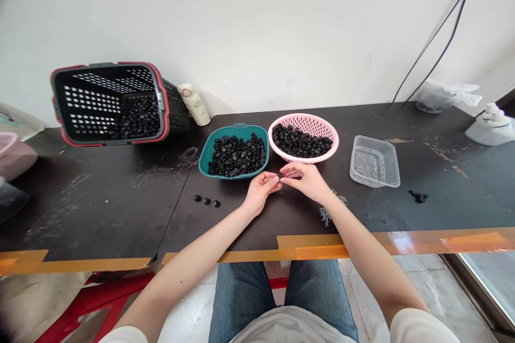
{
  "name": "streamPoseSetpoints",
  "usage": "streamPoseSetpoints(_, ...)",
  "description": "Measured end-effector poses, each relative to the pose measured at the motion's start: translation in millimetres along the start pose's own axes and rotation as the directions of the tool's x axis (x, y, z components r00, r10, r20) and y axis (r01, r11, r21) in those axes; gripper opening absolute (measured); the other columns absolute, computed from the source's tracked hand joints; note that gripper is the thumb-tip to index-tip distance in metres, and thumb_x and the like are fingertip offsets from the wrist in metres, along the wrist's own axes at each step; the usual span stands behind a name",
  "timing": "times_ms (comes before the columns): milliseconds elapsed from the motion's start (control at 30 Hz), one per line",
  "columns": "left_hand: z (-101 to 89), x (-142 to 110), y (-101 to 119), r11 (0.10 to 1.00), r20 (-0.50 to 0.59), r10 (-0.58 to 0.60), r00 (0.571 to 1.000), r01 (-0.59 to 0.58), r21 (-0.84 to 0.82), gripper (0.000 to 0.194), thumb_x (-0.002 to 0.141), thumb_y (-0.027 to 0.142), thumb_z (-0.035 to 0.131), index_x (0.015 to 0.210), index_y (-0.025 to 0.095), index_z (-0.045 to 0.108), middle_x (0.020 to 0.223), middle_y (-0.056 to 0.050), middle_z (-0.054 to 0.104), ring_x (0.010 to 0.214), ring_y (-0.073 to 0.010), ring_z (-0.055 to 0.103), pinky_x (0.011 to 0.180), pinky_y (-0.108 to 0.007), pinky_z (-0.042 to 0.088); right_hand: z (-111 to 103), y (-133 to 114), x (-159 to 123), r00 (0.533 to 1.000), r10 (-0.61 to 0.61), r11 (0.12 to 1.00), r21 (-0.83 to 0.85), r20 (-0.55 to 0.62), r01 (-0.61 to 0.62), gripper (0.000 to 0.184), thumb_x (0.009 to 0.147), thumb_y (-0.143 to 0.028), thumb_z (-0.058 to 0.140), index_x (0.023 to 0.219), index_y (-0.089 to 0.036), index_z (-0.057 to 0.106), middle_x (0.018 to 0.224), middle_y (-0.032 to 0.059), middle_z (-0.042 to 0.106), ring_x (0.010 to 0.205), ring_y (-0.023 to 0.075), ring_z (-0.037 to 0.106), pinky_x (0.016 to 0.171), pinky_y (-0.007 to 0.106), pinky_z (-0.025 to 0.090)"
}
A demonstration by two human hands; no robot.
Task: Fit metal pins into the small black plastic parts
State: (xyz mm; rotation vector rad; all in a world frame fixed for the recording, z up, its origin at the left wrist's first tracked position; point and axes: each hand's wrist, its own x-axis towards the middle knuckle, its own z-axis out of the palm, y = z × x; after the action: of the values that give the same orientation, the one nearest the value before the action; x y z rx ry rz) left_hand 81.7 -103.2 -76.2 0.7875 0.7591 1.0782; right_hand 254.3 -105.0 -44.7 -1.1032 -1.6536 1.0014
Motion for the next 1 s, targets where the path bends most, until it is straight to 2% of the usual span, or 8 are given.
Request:
streamPoseSetpoints(500,-0.5,0,0,1.000,0.017,0.023,1.000,-0.023,0.003,0.035,0.062,0.035,0.082,0.080,0.013,0.061,0.074,0.000,0.065,0.066,-0.0079,0.061,0.072,-0.024,0.052,7,-3,-2,1.000,-0.006,1.000,0.004,-0.008,0.006,0.027,0.073,-0.034,0.075,0.091,-0.018,0.066,0.088,0.0063,0.072,0.080,0.0211,0.070,0.083,0.040,0.058)
streamPoseSetpoints(733,-0.7,-1,2,0.999,0.056,0.028,0.998,-0.030,0.035,0.041,0.062,0.037,0.081,0.070,0.015,0.048,0.063,0.006,0.056,0.061,-0.0069,0.059,0.070,-0.023,0.049,11,-3,-3,0.991,0.045,0.992,0.111,0.123,-0.059,0.041,0.070,-0.033,0.077,0.107,-0.020,0.067,0.099,0.0064,0.073,0.088,0.0236,0.070,0.089,0.043,0.056)
streamPoseSetpoints(1000,-4.1,0,3,0.996,0.140,-0.024,0.990,0.011,0.092,0.045,0.063,0.046,0.079,0.067,0.015,0.046,0.064,0.004,0.054,0.061,-0.0071,0.055,0.067,-0.022,0.049,9,-8,-2,0.996,-0.045,0.999,-0.026,0.081,0.047,0.021,0.075,-0.035,0.073,0.093,-0.023,0.075,0.090,0.0040,0.074,0.081,0.0238,0.070,0.079,0.038,0.057)
